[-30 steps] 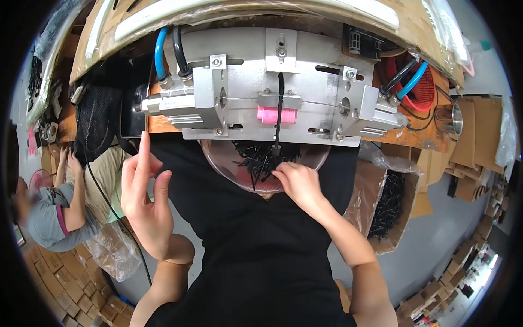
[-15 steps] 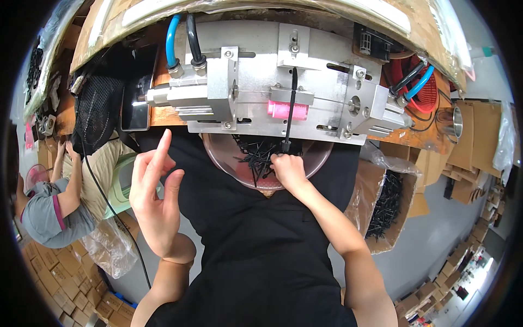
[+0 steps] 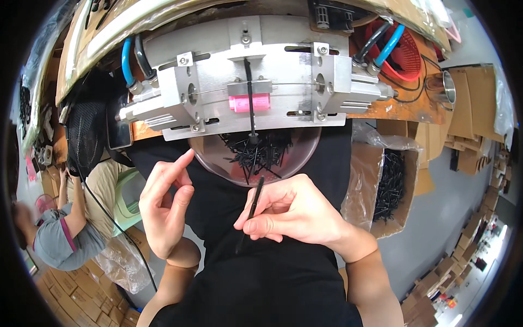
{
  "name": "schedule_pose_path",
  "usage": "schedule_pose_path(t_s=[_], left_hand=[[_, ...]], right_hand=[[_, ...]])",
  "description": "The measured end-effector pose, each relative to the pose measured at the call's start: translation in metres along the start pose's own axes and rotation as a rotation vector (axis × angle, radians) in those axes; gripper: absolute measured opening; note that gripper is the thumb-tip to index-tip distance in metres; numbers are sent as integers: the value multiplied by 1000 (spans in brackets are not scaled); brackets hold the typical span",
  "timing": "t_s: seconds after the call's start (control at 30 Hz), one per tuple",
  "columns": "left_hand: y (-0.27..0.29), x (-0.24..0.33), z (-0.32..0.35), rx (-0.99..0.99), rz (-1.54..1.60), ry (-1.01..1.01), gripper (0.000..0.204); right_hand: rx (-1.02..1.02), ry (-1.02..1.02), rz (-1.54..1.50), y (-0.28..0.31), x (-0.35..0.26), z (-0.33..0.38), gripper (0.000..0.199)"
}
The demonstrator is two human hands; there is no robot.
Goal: The person repeatedly picks up black cable ties from a cardboard box and places them into a metal jig on a workbench. They manipulate the ties within the jig and drop the processed items into a pink bowl below.
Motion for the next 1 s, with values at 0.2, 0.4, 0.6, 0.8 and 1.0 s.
schedule_pose_path(t_s=[0.2, 0.4, 0.6, 0.8, 1.0], left_hand=[[-1, 1, 0, 11, 2, 1, 47], [-2, 0, 1, 3, 24, 21, 46], [-6, 4, -2, -32, 48, 4, 45], [-27, 16, -16, -265, -24, -79, 32], [-81, -28, -13, -578, -136, -129, 24]], right_hand=[[4, 5, -21, -7, -10, 8, 15], [-124, 83, 6, -8, -13, 15, 10], [-102, 360, 106, -14, -29, 22, 19], [372, 827, 403, 43, -106, 82, 18], [1225, 1045, 733, 148, -222, 152, 24]])
Point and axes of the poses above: each hand's wrist, its own z-axis away from the middle knuckle, its own y-axis out of the back of the hand, x = y × z, the point moved 6 cm from there along -z, towards the middle knuckle, and after that the axes turned 4 degrees about -y, right-handed, at the moved point
